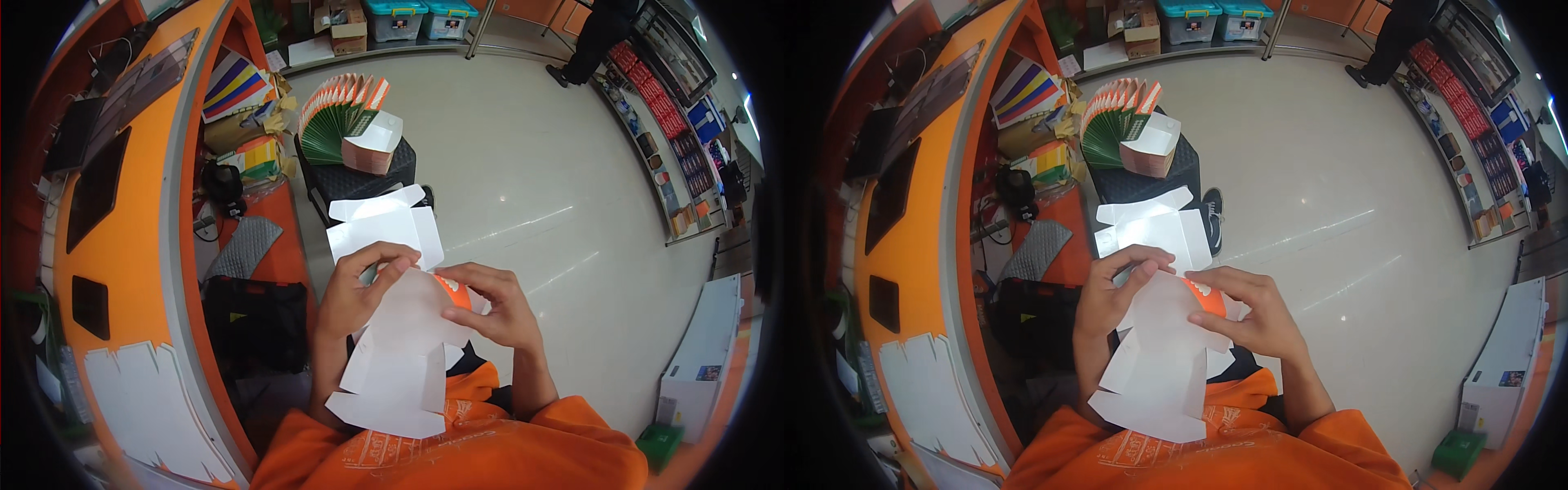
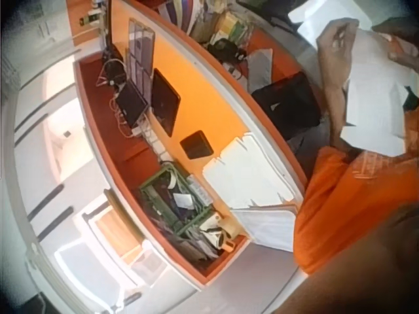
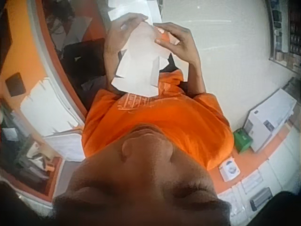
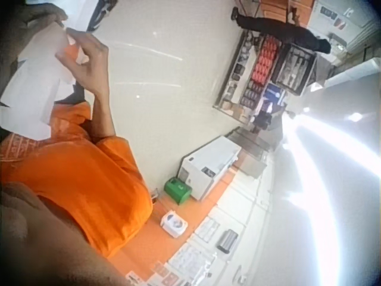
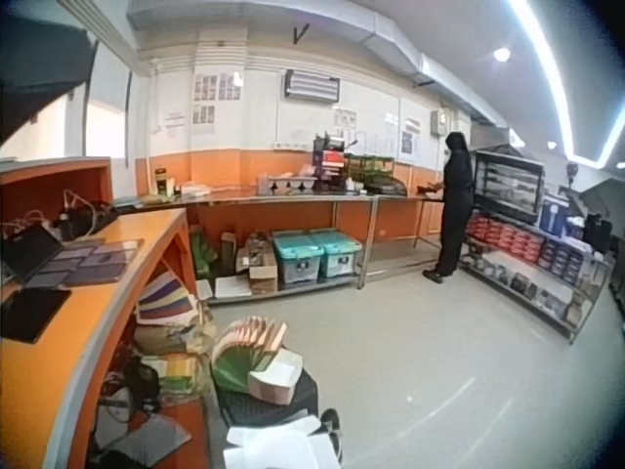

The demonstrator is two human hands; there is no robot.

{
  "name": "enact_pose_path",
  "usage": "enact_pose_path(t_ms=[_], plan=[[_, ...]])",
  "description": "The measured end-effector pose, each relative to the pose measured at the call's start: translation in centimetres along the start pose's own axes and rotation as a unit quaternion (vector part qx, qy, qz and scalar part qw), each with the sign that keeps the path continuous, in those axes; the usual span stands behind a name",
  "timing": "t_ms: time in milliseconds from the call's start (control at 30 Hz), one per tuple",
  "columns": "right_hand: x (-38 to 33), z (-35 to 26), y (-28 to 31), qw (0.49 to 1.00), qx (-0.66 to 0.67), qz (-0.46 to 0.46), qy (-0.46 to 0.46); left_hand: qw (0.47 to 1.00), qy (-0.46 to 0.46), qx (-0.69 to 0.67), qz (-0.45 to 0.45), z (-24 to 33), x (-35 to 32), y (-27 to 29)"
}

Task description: The person folds and assembles cardboard food boxes from flat sheets by hand, picking up one sheet at a time and tucking the tabs.

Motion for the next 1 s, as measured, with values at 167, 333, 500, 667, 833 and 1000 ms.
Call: enact_pose_path(t_ms=[167, 333, 500, 667, 833, 1000], plan=[[1.7, -0.2, -0.5, 0.986, -0.131, 0.099, 0.013, 0.907, -0.190, 0.271, 0.261, 2.9, 0.5, -0.8], [2.4, -0.5, 0.2, 0.988, -0.122, 0.091, 0.012, 0.958, -0.063, 0.222, 0.168, 4.8, -2.5, -2.1], [1.6, -1.8, -1.4, 0.983, -0.164, 0.040, 0.065, 0.988, -0.022, 0.021, 0.150, 0.9, -1.7, -4.6], [1.6, -3.1, -1.5, 0.988, -0.110, 0.079, 0.068, 0.979, -0.053, 0.021, 0.193, 0.0, -1.9, -4.5], [0.6, -0.1, 0.0, 0.993, 0.063, 0.088, -0.042, 0.972, -0.027, -0.028, 0.232, 0.2, -2.1, -4.6], [0.4, -0.8, -0.7, 0.988, 0.070, 0.128, -0.046, 0.972, 0.015, -0.058, 0.228, -0.1, -2.3, -5.1]])
Point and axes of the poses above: each hand's wrist, its own x-axis towards the middle knuckle, its own y-axis out of the back of the hand, z = x × y, the point moved 3 cm from there along x, towards the middle knuckle, and after that the axes turned 3 degrees about z, right-handed, at the moved point
